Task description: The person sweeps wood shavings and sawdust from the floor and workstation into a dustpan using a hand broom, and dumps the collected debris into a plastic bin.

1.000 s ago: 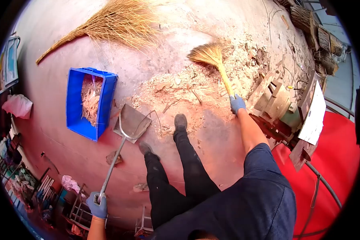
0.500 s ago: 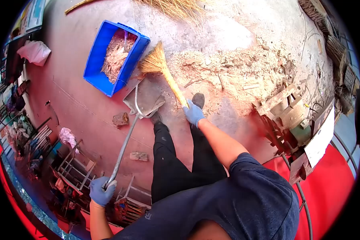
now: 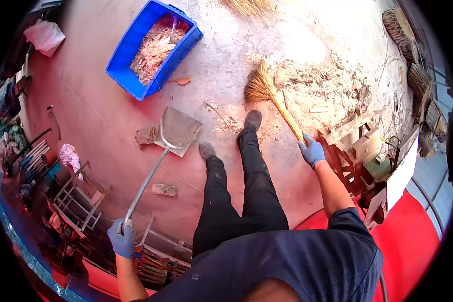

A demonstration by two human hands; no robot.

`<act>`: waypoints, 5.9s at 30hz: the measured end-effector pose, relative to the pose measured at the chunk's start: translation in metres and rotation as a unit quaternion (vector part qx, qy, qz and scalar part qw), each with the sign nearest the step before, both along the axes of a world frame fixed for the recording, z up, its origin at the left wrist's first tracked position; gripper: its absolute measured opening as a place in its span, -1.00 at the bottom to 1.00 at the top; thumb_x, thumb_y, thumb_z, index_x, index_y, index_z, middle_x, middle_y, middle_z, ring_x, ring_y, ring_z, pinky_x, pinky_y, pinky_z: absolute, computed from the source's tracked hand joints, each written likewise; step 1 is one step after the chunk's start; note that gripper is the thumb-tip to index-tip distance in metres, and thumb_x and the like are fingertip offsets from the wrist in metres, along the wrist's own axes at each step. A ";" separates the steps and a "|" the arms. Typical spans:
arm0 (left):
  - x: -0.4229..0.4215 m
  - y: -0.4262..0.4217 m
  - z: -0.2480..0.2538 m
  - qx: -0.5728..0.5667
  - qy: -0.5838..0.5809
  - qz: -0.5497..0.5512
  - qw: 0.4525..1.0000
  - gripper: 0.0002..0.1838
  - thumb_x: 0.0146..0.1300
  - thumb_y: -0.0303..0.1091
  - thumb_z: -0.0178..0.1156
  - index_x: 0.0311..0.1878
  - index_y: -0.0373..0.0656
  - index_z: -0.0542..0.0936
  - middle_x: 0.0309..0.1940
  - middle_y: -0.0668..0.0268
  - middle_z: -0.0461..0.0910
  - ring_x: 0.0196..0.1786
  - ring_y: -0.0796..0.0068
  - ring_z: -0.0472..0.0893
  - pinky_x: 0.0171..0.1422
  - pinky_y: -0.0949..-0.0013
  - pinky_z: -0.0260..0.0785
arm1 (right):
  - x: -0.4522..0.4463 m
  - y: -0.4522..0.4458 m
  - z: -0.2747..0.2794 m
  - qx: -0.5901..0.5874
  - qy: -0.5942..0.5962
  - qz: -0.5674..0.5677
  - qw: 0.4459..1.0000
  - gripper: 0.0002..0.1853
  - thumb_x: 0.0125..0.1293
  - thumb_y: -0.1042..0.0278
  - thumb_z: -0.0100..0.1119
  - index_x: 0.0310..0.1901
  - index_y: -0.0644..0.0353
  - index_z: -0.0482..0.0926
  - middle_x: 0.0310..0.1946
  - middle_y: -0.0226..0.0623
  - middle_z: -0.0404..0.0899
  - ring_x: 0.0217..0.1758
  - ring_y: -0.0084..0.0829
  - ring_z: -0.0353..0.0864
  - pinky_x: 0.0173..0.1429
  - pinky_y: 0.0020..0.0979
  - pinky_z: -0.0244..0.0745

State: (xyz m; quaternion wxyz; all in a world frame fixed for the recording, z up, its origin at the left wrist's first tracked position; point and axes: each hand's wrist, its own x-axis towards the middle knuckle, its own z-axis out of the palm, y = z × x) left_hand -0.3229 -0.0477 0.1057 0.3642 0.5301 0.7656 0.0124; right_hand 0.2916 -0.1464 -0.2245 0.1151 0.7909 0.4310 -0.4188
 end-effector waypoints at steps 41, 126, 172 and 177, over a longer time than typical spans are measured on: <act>-0.071 -0.046 -0.023 0.017 -0.065 -0.053 0.996 -0.81 0.38 -0.39 0.17 -0.33 -0.31 0.56 -0.50 0.45 0.50 -0.41 0.69 0.39 -0.29 0.52 0.27 | -0.030 -0.027 0.007 -0.111 -0.172 0.055 0.977 -0.62 0.42 -0.01 0.03 0.11 0.01 0.55 0.05 -0.09 0.65 0.11 -0.07 0.65 0.18 -0.08 0.53; 0.657 0.252 -0.074 -0.130 -0.256 -0.411 0.865 -0.79 0.34 -0.32 0.24 -0.35 -0.27 0.59 -0.49 0.47 0.46 -0.46 0.73 0.36 -0.40 0.57 0.17 | 0.269 0.004 0.059 0.050 0.064 -0.631 0.771 -0.36 0.31 0.29 0.15 0.37 0.22 0.19 -0.48 -0.17 0.54 -0.56 -0.29 0.53 -0.50 -0.22 0.45; 0.583 0.250 -0.083 -0.099 -0.247 -0.291 0.919 -0.73 0.39 -0.29 0.20 -0.39 -0.26 0.52 -0.54 0.49 0.37 -0.45 0.76 0.28 -0.39 0.54 0.16 | 0.112 0.139 -0.030 -0.124 0.182 -0.280 0.934 -0.18 0.32 0.27 -0.06 0.54 0.30 -0.14 -0.06 0.17 0.64 -0.09 -0.02 0.70 -0.02 -0.07 0.58; 0.538 0.247 -0.085 -0.040 -0.249 -0.352 0.901 -0.75 0.34 -0.31 0.24 -0.39 -0.29 0.55 -0.57 0.49 0.33 -0.48 0.72 0.26 -0.42 0.48 0.13 | 0.084 0.101 -0.002 -0.146 0.260 -0.231 0.926 -0.32 0.18 0.33 0.12 0.35 0.27 0.21 -0.45 -0.03 0.64 -0.50 -0.15 0.64 -0.49 -0.18 0.49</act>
